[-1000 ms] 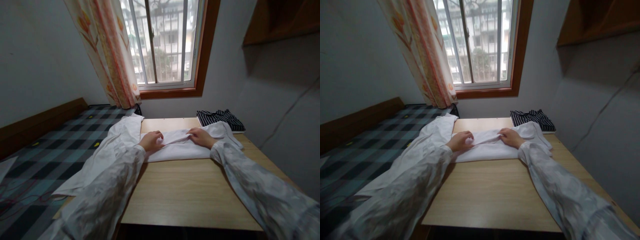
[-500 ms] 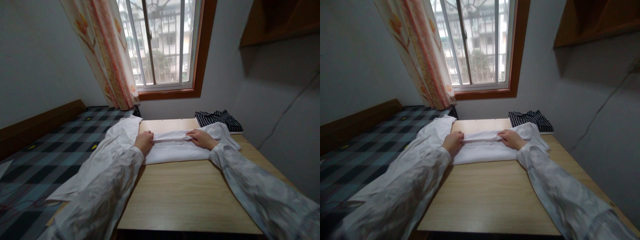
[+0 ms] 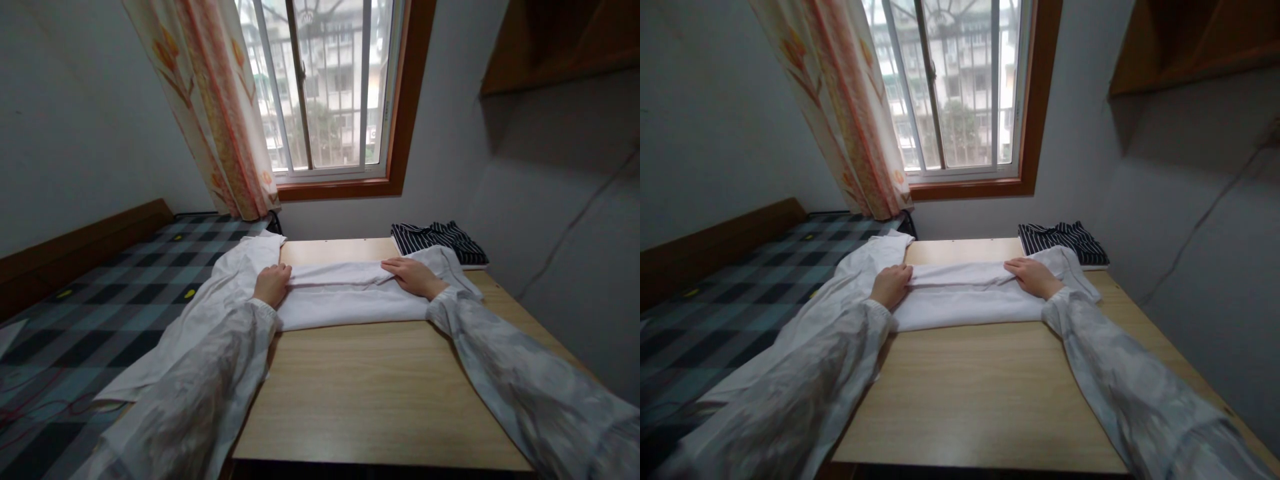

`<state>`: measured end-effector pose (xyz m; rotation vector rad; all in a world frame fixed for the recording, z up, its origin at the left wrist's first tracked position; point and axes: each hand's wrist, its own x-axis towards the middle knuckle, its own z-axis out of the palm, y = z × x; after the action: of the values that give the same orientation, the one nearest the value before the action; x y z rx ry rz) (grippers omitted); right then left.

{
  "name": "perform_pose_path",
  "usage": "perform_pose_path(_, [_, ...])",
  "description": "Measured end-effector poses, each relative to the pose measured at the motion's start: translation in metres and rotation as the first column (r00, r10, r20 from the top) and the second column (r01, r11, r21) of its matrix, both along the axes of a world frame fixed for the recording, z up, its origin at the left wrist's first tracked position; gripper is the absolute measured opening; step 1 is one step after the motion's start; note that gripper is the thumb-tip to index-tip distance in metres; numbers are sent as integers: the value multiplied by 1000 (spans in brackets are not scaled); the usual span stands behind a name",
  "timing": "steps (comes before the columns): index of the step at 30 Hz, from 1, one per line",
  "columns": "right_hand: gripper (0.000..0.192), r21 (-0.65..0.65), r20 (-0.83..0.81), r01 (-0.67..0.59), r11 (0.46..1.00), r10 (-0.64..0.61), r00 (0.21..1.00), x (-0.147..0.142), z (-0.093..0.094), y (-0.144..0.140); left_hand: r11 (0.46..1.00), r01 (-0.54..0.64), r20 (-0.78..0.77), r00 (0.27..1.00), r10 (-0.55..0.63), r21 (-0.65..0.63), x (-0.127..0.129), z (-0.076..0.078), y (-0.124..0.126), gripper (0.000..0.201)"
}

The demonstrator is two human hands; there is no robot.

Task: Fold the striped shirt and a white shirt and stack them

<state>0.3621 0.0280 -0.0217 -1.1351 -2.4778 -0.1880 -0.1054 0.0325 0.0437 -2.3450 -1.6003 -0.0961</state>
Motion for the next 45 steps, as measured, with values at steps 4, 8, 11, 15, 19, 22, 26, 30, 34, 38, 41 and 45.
perform_pose_path(4, [58,19,2,37,999,-37,999,6,0,3,999,-46,46,998,46,2,2,1,5,26])
perform_pose_path(8, [65,-21,13,43,999,-43,999,16,-6,6,997,6,77,997,0,-78,0,-2,7,24])
perform_pose_path(11, [67,-73,5,60,996,-60,998,28,-9,6,995,14,70,998,-7,-100,-5,2,7,26])
perform_pose_path(15, [68,-118,-29,73,990,-77,997,33,5,-5,982,133,158,981,-111,-136,-11,17,-1,27])
perform_pose_path(19, [49,-66,-175,20,998,-31,984,11,32,-40,925,302,298,927,-229,-228,-13,26,-15,25])
perform_pose_path(22, [26,-147,-190,-36,988,8,982,-10,41,-67,860,355,371,904,-215,-367,-15,19,-20,37])
perform_pose_path(26, [24,-327,-230,-38,944,-41,972,-22,31,-78,815,383,499,856,-136,-435,-17,3,-15,43])
perform_pose_path(30, [20,-404,-298,-46,914,-84,951,-21,21,-69,819,356,581,813,-35,-449,-18,1,-12,46])
perform_pose_path(34, [23,-461,-303,-53,886,-101,948,-23,24,-68,840,305,583,813,17,-449,-19,5,-14,43])
perform_pose_path(38, [32,-473,-255,-51,879,-81,964,-27,29,-72,881,302,598,801,-28,-363,-19,3,-18,38])
perform_pose_path(41, [28,-466,-235,-57,883,-62,970,-28,28,-70,910,285,616,786,-44,-299,-18,1,-19,36])
perform_pose_path(45, [31,-416,-325,-23,909,-125,938,-28,26,-61,936,249,630,776,-40,-247,-19,0,-19,35])
